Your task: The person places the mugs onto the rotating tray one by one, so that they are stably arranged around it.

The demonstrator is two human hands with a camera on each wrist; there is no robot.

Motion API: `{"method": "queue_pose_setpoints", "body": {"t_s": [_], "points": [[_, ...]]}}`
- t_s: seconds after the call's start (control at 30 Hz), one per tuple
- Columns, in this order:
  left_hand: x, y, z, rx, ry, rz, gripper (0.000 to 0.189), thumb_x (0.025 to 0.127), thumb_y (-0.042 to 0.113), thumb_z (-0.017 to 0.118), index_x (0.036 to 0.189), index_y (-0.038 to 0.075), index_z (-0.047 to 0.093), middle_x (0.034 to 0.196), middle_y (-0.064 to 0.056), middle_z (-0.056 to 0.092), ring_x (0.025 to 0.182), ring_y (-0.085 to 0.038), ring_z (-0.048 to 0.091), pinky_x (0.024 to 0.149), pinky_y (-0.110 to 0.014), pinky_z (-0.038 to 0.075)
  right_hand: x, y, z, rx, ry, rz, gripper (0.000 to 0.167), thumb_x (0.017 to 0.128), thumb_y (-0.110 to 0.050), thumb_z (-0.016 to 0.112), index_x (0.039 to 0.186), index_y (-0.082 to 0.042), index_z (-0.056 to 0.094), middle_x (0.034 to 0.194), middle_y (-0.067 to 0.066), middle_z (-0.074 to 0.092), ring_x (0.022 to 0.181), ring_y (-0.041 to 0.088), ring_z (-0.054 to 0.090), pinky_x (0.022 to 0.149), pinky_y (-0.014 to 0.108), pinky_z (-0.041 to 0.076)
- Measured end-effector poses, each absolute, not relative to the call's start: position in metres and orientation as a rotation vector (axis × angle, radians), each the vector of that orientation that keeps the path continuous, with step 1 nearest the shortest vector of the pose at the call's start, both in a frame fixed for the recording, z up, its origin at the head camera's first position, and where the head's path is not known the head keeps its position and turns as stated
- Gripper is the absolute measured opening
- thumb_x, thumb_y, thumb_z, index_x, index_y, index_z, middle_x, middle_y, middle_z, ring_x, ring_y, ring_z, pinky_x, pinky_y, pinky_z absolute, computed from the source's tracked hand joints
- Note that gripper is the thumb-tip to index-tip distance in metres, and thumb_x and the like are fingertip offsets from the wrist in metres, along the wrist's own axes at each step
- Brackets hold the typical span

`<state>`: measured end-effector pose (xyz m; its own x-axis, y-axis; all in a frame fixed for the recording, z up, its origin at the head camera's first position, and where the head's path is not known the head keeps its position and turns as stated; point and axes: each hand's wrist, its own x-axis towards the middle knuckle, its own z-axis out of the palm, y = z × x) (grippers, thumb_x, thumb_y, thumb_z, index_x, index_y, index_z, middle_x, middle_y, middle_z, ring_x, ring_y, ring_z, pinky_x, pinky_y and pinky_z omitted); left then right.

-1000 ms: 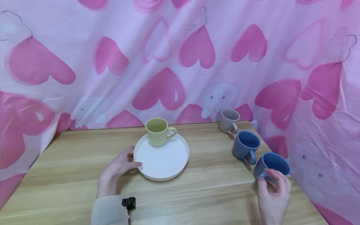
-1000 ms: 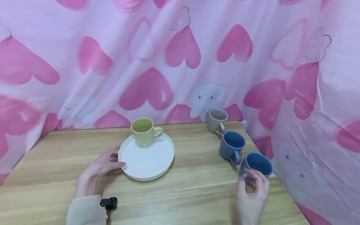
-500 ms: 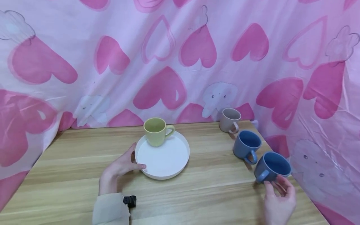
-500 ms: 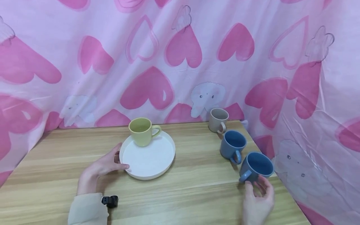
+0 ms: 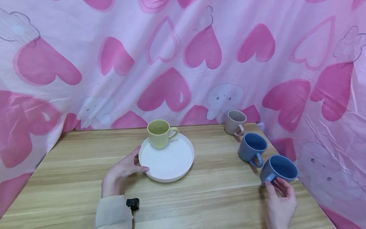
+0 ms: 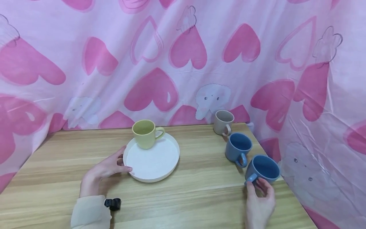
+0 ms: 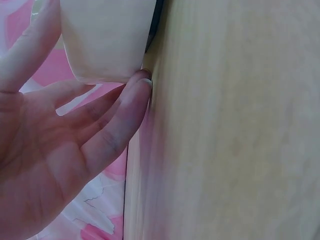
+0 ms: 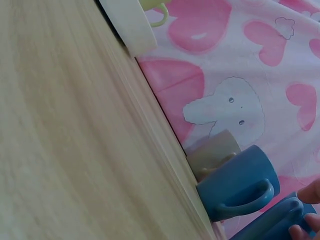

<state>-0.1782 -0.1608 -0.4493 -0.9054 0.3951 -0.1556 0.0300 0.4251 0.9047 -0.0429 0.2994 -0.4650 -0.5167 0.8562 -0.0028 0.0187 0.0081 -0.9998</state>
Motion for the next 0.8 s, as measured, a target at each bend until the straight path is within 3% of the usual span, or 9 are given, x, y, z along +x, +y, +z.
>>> {"method": "queue_pose_setpoints", "body": {"t_s": [0.2,0.5,0.63,0.8], "points": [[-0.1774,-0.1625,-0.4494,0.423,2.359,1.462,0.1,0.082,0.016,0.08,0.156,0.004,0.014,0.15,-0.024,0.033,0.13,-0.041,0.039,0.109,-0.057,0.029,-0.0439,0.3025,-0.4641,-0.967,-1.685,1.572,0.028,0.088,-0.014,0.073,0.113,-0.018,0.062,0.101,-0.01,0.06,0.098,0.006,0.055,0.069,0.003,0.044],[-0.1787,-0.1626,-0.4515,0.407,2.327,1.493,0.099,0.083,0.014,0.079,0.157,0.007,0.014,0.153,-0.022,0.031,0.133,-0.041,0.037,0.11,-0.057,0.028,-0.044,0.3053,-0.467,-0.913,-1.544,1.653,0.029,0.082,-0.008,0.079,0.107,-0.011,0.065,0.089,-0.01,0.064,0.079,0.002,0.058,0.064,0.006,0.048],[-0.1783,-0.1641,-0.4513,0.374,2.322,1.502,0.098,0.083,0.013,0.079,0.157,0.009,0.015,0.153,-0.021,0.031,0.134,-0.042,0.036,0.109,-0.058,0.03,-0.046,0.3052,-0.4669,-0.92,-1.57,1.66,0.027,0.081,-0.01,0.08,0.101,-0.012,0.062,0.08,-0.013,0.064,0.071,0.0,0.058,0.058,0.008,0.048],[-0.1776,-0.1658,-0.4497,0.379,2.341,1.485,0.096,0.084,0.016,0.078,0.157,0.012,0.015,0.154,-0.019,0.03,0.138,-0.041,0.031,0.112,-0.059,0.024,-0.0466,0.3075,-0.466,-0.95,-1.634,1.686,0.027,0.081,-0.015,0.081,0.095,-0.005,0.061,0.066,-0.013,0.064,0.054,0.003,0.06,0.049,0.014,0.047]]}}
